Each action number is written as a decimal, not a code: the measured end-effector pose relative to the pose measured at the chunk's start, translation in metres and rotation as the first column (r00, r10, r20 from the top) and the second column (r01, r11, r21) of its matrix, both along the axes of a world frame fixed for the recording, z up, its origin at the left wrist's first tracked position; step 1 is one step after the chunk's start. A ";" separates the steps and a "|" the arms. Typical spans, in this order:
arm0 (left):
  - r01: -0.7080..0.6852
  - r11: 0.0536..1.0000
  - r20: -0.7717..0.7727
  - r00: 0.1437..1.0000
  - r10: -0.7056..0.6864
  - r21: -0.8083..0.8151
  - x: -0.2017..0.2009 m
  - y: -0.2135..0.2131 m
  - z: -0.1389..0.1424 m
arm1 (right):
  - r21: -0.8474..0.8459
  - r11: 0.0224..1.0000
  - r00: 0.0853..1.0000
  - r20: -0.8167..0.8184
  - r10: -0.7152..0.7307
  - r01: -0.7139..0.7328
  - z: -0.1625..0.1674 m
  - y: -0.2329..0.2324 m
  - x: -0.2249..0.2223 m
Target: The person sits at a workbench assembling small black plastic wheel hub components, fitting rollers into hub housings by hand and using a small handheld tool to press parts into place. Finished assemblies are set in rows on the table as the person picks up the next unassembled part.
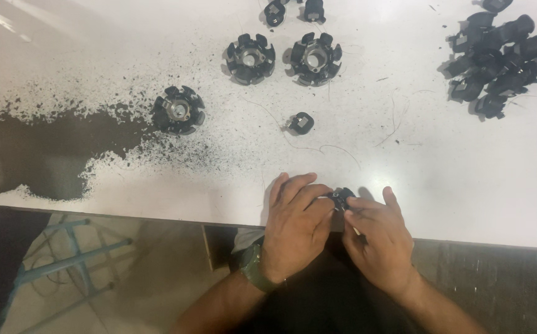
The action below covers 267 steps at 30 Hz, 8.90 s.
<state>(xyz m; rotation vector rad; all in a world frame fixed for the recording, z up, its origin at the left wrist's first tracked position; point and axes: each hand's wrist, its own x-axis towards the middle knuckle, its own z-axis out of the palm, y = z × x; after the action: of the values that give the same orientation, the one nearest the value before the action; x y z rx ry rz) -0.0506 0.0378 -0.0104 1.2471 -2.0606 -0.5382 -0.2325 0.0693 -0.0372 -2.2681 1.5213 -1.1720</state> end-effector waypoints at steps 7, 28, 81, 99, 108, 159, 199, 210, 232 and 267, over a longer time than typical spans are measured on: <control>-0.024 1.000 -0.025 0.999 0.023 -0.016 0.004 0.001 0.006 | 0.012 0.999 0.998 -0.041 0.037 -0.036 0.008 -0.007 0.002; 0.116 0.993 -0.016 0.993 -0.116 -0.025 0.016 -0.026 0.006 | 0.131 0.991 0.988 -0.154 -0.013 0.034 0.020 -0.022 -0.019; -0.015 0.995 0.073 0.997 0.022 -0.096 0.008 -0.034 0.008 | -0.077 0.993 0.995 -0.052 -0.089 0.085 0.003 -0.024 -0.038; 0.303 0.949 0.302 0.916 -0.263 -0.093 -0.003 -0.038 0.001 | 0.200 0.979 0.990 -0.139 -0.004 0.032 0.021 -0.025 -0.032; 0.287 0.919 0.253 0.942 -0.219 -0.271 0.007 -0.009 -0.008 | 0.203 0.970 0.976 -0.196 -0.090 0.130 0.017 -0.010 -0.026; 0.049 0.999 -0.031 0.998 -0.049 0.009 -0.009 0.002 -0.001 | -0.096 0.993 0.998 0.027 0.065 -0.063 -0.019 0.014 -0.015; 0.082 0.996 -0.139 0.987 -0.076 0.041 -0.013 -0.008 0.016 | 0.132 0.989 0.982 -0.187 -0.034 0.059 0.015 -0.008 -0.024; 0.083 0.966 -0.206 0.978 -0.032 0.247 -0.003 -0.013 0.022 | 0.137 0.988 0.985 -0.162 -0.053 0.076 0.015 -0.006 -0.024; 0.135 0.946 -0.339 0.940 -0.028 0.296 -0.009 -0.004 -0.009 | -0.005 1.000 0.999 0.039 0.025 -0.025 -0.019 0.014 -0.016; -0.547 0.825 0.275 0.778 0.565 -0.144 0.164 -0.090 0.034 | 0.314 0.497 0.581 0.297 0.758 -0.809 0.030 -0.039 0.049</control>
<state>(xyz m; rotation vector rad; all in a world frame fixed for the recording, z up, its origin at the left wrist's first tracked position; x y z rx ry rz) 0.1136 -0.0520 0.0236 1.9043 -1.7814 -0.0021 -0.1832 0.0301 -0.0074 -2.0970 0.4312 -0.5881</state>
